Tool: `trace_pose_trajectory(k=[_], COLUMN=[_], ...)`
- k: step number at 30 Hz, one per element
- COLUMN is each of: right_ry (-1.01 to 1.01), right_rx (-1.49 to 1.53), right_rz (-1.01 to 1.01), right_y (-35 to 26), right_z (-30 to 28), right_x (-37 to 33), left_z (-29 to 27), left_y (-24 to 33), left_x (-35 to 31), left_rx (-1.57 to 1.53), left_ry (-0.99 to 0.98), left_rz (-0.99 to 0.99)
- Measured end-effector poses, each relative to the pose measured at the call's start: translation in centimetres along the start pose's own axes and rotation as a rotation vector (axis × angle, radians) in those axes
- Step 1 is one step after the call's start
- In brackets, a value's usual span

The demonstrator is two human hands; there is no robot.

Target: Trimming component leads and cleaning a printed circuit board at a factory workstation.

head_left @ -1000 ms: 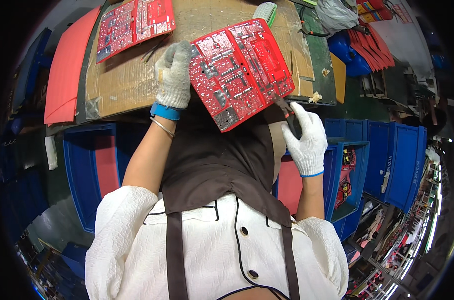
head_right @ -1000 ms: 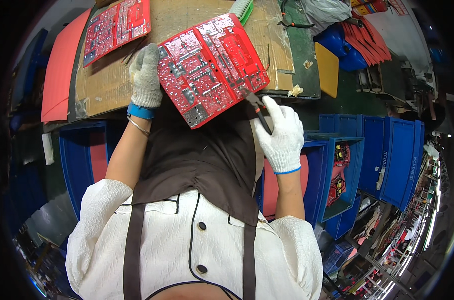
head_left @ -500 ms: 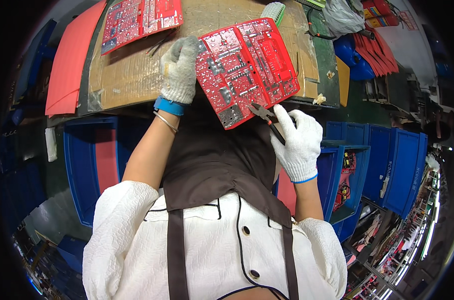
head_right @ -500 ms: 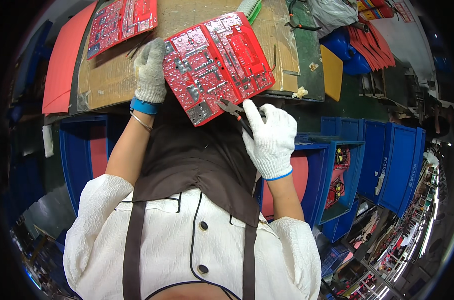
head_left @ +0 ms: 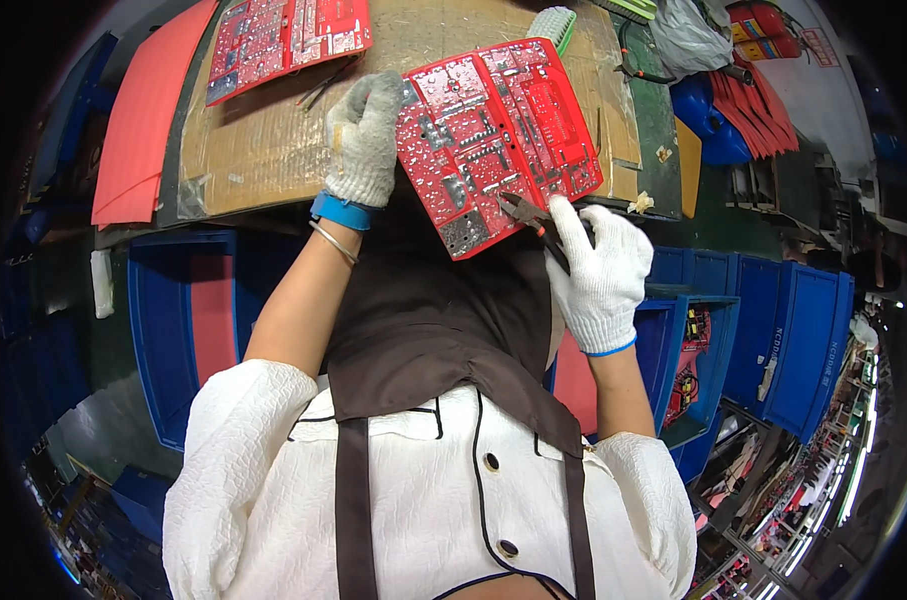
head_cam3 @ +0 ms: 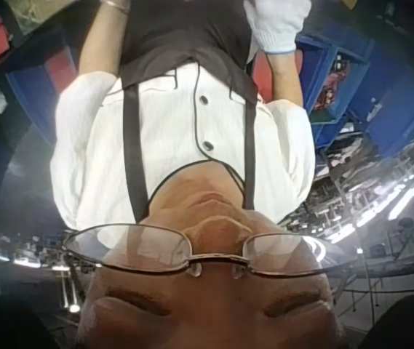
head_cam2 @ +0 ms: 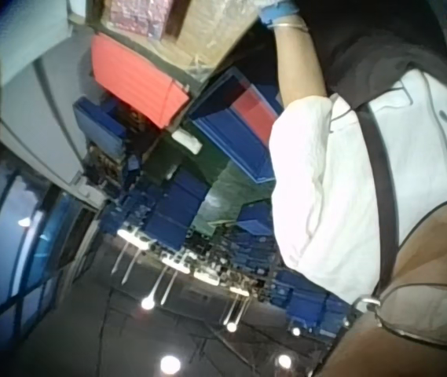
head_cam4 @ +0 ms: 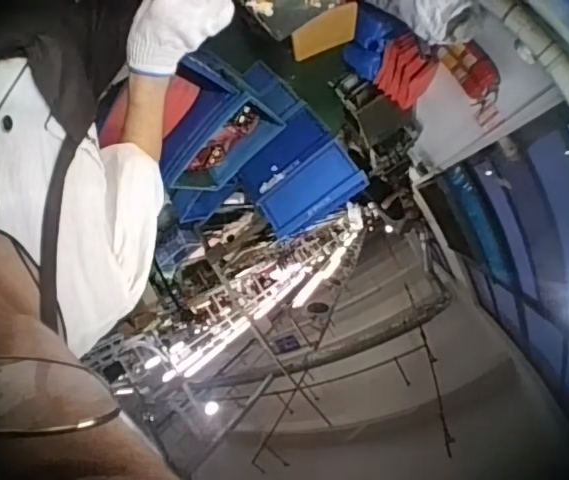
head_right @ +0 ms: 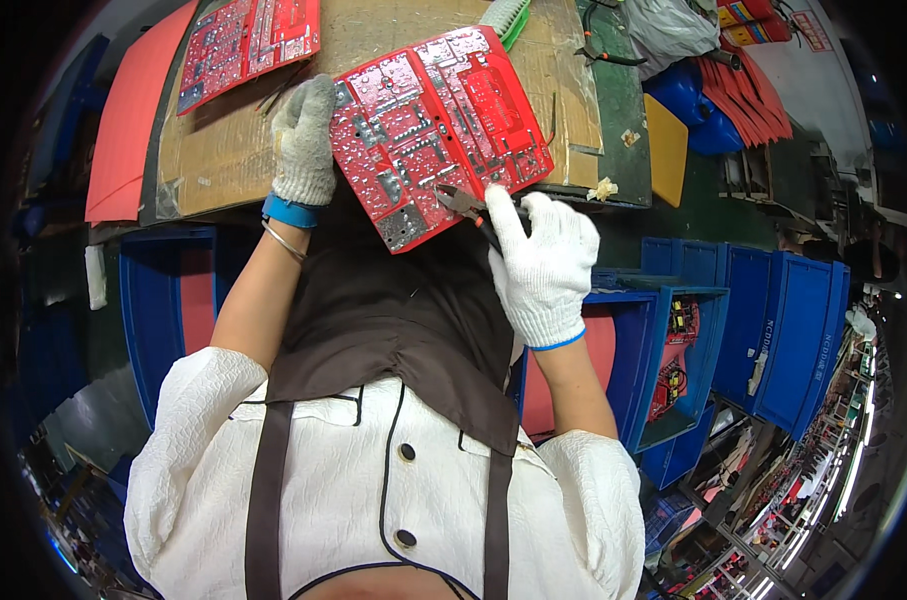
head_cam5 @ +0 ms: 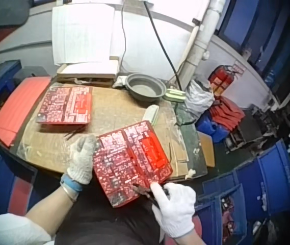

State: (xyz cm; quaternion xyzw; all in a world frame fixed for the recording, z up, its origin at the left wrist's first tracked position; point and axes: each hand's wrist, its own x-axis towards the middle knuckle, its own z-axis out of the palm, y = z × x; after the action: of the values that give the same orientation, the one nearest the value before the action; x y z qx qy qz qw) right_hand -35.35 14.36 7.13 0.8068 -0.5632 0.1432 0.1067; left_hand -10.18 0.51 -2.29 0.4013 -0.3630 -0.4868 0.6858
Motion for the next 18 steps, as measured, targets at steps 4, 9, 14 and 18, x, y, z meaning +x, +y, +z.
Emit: trace_pose_trajectory(k=[4,9,14,18], right_ry=[0.015,-0.046,-0.014,-0.117], right_rx=[-0.034,0.012,0.02,0.05], right_rz=[-0.096,-0.412,-0.714,-0.763], right_y=[2.2,5.7,8.3,9.6], right_z=[-0.4,0.2,1.3,2.0], right_x=[1.5,5.6,10.2,11.5], left_z=[0.4,0.5,0.6,0.7], left_y=[-0.1,0.8,0.6,0.8], left_x=[0.1,-0.2,-0.2,-0.1], left_rx=[-0.015,0.024,-0.038,0.006], left_ry=[-0.008,0.015,0.001,-0.011], left_rz=[-0.018,0.001,-0.039,-0.056])
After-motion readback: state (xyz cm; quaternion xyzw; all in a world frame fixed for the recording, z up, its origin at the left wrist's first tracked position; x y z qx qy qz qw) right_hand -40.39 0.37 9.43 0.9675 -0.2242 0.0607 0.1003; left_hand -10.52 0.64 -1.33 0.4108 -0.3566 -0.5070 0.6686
